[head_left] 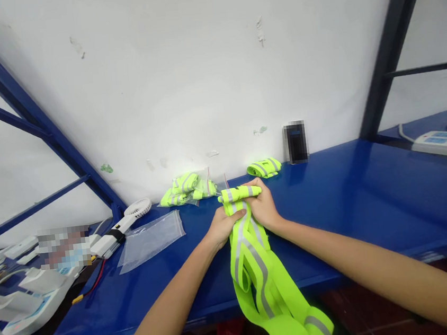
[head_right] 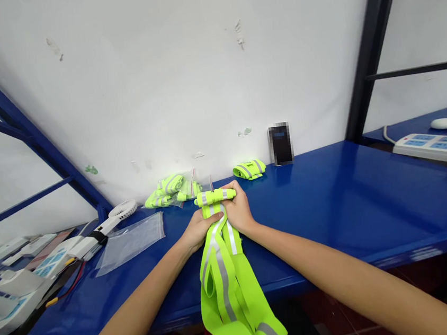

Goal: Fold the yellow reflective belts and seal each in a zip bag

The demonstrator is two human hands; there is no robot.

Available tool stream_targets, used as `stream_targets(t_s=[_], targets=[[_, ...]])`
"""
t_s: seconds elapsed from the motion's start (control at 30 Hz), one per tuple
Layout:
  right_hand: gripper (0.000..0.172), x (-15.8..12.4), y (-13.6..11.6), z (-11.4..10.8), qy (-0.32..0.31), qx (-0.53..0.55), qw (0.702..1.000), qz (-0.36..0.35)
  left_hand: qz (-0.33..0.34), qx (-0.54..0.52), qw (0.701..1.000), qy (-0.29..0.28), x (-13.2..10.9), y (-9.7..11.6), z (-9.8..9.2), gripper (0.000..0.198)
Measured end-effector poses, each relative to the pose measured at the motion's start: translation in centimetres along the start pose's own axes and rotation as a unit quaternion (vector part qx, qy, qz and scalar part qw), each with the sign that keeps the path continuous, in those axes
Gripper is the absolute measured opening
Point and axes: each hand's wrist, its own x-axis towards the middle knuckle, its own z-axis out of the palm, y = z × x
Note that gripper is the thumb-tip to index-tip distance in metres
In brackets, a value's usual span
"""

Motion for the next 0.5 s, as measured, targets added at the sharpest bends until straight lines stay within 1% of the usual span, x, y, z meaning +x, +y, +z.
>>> stream_targets(t_s=[0.07,0.17,0.33,0.43,0.5], targets=[[0.018,0.01,0.19,0.0,0.002,-0.008,1.0,0.005,0.007,0.006,1.0,0.004,0.11,-0.1,-0.01,0.043],[0.021,0.11,0.61,-0.1,-0.001,-0.025,1.0,0.002,0.012,0.004,1.0,-0.008,0.14,-0.22,0.05,0.045],[0.028,0.43,0.68,-0.51,0.004,-0.082,0.996,-0.044,-0.009,0.011,1.0,-0.025,-0.15,0.03,0.15,0.045],[0.044,0.56,0.3,-0.64,-0.033,-0.085,0.994,-0.068,-0.024,0.001,0.999,-0.035,-0.22,0.22,0.11,0.048],[0.05,0.64,0.11,-0.66,-0.063,-0.072,0.991,-0.09,-0.027,-0.016,0.999,-0.033,-0.22,0.29,0.12,0.049]])
